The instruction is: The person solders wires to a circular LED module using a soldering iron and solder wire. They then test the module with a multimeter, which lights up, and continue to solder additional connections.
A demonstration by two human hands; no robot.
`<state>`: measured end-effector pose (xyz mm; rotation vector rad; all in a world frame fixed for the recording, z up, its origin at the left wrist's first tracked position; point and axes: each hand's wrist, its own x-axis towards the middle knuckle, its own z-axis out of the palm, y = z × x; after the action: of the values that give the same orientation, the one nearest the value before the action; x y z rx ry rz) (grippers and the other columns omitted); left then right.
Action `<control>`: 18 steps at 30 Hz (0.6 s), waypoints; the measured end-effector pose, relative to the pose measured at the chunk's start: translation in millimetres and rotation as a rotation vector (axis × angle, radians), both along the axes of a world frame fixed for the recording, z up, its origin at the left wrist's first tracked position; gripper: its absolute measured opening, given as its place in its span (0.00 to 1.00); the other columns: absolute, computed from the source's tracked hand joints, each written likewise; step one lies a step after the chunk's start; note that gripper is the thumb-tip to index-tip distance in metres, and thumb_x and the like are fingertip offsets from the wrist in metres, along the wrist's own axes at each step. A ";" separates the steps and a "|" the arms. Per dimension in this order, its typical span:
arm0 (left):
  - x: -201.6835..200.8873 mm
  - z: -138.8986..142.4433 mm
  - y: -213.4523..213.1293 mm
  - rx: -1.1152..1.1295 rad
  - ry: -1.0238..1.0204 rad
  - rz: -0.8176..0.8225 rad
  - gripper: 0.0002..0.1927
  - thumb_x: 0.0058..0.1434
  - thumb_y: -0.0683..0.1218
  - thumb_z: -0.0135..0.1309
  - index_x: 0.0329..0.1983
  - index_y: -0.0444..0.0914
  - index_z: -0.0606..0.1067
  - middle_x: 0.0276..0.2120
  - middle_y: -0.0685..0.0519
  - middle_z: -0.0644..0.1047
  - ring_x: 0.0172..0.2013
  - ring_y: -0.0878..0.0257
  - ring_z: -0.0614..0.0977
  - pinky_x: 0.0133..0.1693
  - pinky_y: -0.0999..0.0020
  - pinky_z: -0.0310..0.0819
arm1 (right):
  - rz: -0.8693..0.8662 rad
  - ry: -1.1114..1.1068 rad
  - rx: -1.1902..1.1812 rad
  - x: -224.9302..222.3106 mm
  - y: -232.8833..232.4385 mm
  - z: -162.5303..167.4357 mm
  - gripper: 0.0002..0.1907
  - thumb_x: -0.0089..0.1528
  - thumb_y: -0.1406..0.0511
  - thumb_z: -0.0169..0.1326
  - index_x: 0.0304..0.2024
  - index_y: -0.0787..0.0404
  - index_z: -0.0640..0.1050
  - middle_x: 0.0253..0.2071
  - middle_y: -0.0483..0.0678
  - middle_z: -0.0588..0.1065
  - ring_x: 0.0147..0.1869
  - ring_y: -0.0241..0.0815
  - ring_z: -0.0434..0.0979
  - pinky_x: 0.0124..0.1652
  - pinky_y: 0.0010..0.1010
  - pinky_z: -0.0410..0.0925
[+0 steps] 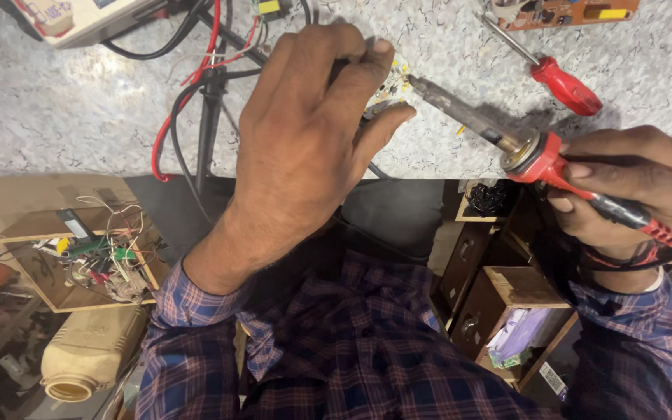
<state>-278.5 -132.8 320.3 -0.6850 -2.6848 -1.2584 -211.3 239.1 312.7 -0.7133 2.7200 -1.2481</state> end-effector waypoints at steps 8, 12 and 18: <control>2.4 -6.6 1.0 0.022 0.032 -0.003 0.23 0.63 0.46 0.72 0.55 0.31 0.75 0.52 0.50 0.69 0.49 0.57 0.74 0.49 0.65 0.75 | 0.086 0.010 0.017 -13.0 -21.9 22.7 0.13 0.54 0.72 0.70 0.39 0.62 0.81 0.46 0.59 0.77 0.42 0.48 0.83 0.37 0.29 0.77; 4.3 -4.2 3.4 0.021 0.026 -0.003 0.23 0.64 0.46 0.72 0.55 0.31 0.75 0.50 0.50 0.69 0.49 0.57 0.74 0.50 0.65 0.74 | 0.292 0.114 -0.025 -23.2 -17.7 20.3 0.16 0.51 0.73 0.72 0.40 0.63 0.81 0.43 0.61 0.75 0.39 0.51 0.83 0.36 0.31 0.77; 4.0 -1.1 5.4 0.013 0.029 -0.006 0.23 0.63 0.45 0.72 0.55 0.31 0.75 0.49 0.50 0.69 0.48 0.56 0.74 0.49 0.64 0.74 | 0.431 0.079 -0.002 -31.4 2.4 22.5 0.18 0.50 0.70 0.71 0.41 0.65 0.81 0.43 0.63 0.75 0.40 0.55 0.83 0.37 0.36 0.78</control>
<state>-274.5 -127.4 319.2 -0.7045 -2.6509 -1.2564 -242.6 241.5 335.3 -1.2865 2.4293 -1.1364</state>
